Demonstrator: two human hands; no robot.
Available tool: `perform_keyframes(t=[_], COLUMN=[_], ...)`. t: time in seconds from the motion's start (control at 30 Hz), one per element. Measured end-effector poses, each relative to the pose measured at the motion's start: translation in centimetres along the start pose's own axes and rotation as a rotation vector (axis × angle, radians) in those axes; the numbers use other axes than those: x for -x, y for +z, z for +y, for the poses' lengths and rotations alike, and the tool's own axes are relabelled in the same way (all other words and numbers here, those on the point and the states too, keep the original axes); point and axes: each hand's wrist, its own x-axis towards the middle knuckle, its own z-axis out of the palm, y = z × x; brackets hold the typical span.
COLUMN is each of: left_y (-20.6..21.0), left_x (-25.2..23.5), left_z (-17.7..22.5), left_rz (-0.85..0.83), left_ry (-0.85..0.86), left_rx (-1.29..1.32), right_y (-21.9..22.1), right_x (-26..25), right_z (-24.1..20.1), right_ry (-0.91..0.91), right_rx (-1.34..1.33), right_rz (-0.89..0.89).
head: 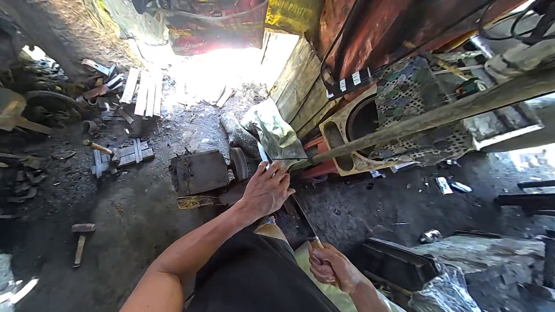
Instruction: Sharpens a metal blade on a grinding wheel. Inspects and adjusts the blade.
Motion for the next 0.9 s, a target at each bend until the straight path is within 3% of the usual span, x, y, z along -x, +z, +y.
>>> perform_keyframes(t=[0.13, 0.27, 0.5, 0.7, 0.9], left_y=[1.3, 3.3, 5.9, 6.6, 7.5], left_x=[2.2, 4.6, 6.3, 5.7, 7.4], left_z=[-1.7, -2.7, -3.8, -8.1, -4.6], left_rz=[-0.121, -0.143, -0.217, -0.161, -0.103], left_ry=[-0.088, -0.145, -0.189, -0.263, -0.187], left_rx=[-0.022, -0.020, 0.073, -0.021, 0.067], right_y=[1.4, 2.1, 4.2, 5.7, 5.0], right_x=[-1.8, -3.1, -4.6, -10.3, -5.0], right_z=[-1.0, -0.5, 0.0, -1.6, 0.1], right_ry=[-0.041, 0.052, 0.260, 0.243, 0.257], right_rx=[0.983, 1.441, 1.564, 1.526, 1.585], right_rz=[0.576, 0.745, 0.769, 0.680, 0.726])
